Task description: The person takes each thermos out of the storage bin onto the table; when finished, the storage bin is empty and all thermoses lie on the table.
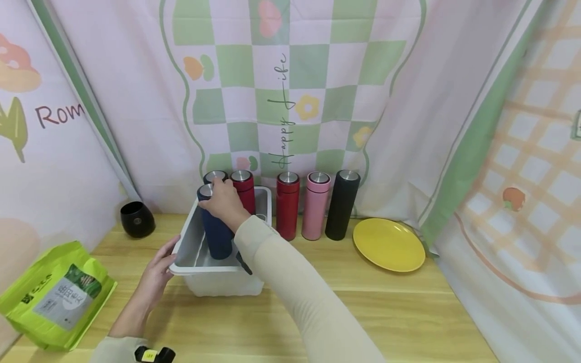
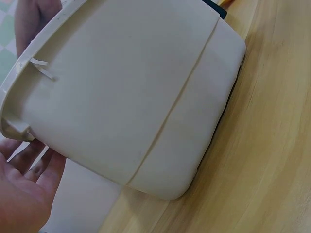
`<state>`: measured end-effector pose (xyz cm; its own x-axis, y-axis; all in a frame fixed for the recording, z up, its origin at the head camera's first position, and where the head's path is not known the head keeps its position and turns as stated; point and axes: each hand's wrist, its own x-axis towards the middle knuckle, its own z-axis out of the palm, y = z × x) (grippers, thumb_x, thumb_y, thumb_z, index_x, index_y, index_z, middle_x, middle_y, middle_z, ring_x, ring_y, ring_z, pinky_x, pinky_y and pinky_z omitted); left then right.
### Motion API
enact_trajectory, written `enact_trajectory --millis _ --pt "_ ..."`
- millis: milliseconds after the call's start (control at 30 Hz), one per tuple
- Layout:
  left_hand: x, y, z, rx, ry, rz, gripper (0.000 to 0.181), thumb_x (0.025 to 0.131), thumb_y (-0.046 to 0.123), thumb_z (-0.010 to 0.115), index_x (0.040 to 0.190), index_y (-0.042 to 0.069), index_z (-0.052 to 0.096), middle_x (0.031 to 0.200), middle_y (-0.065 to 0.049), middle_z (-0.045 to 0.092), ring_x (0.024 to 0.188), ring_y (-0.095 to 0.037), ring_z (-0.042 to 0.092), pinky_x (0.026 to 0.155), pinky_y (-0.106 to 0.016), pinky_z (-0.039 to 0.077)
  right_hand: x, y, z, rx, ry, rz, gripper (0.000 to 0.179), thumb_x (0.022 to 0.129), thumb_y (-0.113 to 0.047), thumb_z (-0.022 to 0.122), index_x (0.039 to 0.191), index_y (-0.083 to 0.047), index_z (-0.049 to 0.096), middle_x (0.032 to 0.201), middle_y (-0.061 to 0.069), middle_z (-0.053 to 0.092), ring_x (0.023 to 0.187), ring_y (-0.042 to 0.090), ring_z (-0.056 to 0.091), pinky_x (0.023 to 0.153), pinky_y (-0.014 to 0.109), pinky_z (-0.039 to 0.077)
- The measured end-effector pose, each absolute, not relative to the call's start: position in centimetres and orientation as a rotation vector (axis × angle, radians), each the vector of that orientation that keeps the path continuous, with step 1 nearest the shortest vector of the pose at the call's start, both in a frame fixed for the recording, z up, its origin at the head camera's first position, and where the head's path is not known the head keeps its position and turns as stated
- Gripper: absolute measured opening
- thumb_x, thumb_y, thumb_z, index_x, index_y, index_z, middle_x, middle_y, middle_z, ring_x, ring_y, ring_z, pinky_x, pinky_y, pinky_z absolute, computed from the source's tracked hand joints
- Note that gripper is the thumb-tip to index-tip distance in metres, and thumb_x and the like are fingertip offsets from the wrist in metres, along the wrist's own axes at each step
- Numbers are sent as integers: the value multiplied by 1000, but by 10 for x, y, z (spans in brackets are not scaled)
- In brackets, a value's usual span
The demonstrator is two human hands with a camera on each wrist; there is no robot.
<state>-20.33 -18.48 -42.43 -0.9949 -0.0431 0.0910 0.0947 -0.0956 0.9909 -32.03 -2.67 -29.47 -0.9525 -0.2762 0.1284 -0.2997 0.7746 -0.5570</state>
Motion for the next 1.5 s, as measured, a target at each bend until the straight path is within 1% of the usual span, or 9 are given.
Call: enact_trajectory --millis 167,500,700,867,1000,1100,1200,1300,1500 --pt "-204 -184 -425 -51 -2052 -2251 52 102 5 34 151 -5 21 157 -22 18 139 -31 21 108 -54 25 -319 -26 -295 472 -2909 921 68 84 -30 78 140 -8 48 138 17 45 116 25 52 98 33 44" --pt "-204 -184 -423 -50 -2045 -2237 52 102 6 35 150 -6 22 156 -23 19 137 -33 23 107 -52 27 -316 -27 -294 474 -2913 914 69 83 -30 79 142 -10 49 134 14 48 110 21 53 94 31 45" --pt "-203 -183 -423 -54 -2034 -2255 52 102 6 35 150 -6 21 157 -23 18 138 -32 22 108 -54 25 -315 -19 -286 565 -2882 872 68 81 -31 80 140 -10 53 130 13 53 113 23 51 94 31 44" --pt "-202 -184 -423 -51 -2036 -2255 52 102 5 35 151 -6 21 156 -23 19 137 -32 23 108 -52 27 -313 -7 -274 635 -2835 934 65 81 -31 80 139 -12 56 131 13 55 121 27 48 96 35 43" --pt "-202 -185 -423 -49 -2032 -2270 52 102 5 35 151 -5 21 157 -22 17 138 -32 22 109 -53 24 -310 5 -261 624 -2792 1011 63 81 -31 80 137 -13 58 135 12 52 122 28 46 97 38 43" --pt "-202 -186 -423 -53 -2027 -2283 52 102 4 34 151 -5 20 157 -22 16 139 -33 20 110 -54 22 -309 13 -251 620 -2751 1045 61 80 -31 80 135 -12 59 133 10 53 120 25 47 97 38 42" --pt "-202 -187 -423 -50 -2040 -2279 52 102 5 34 152 -3 21 158 -22 15 140 -34 18 110 -55 21 -308 20 -241 608 -2728 1062 62 81 -32 79 136 -13 58 135 8 51 122 23 45 99 36 41" --pt "-202 -187 -422 -54 -2051 -2275 52 103 6 34 152 -3 21 158 -22 14 141 -34 17 110 -56 21 -304 27 -231 585 -2708 1089 62 81 -34 78 137 -16 58 135 8 51 122 23 45 98 37 41" --pt "-202 -185 -420 -26 -2058 -2277 53 102 6 34 153 -2 20 158 -20 17 139 -31 21 110 -51 24 -297 42 -212 550 -2663 1136 62 81 -36 77 137 -20 58 133 6 51 119 23 47 94 39 43"
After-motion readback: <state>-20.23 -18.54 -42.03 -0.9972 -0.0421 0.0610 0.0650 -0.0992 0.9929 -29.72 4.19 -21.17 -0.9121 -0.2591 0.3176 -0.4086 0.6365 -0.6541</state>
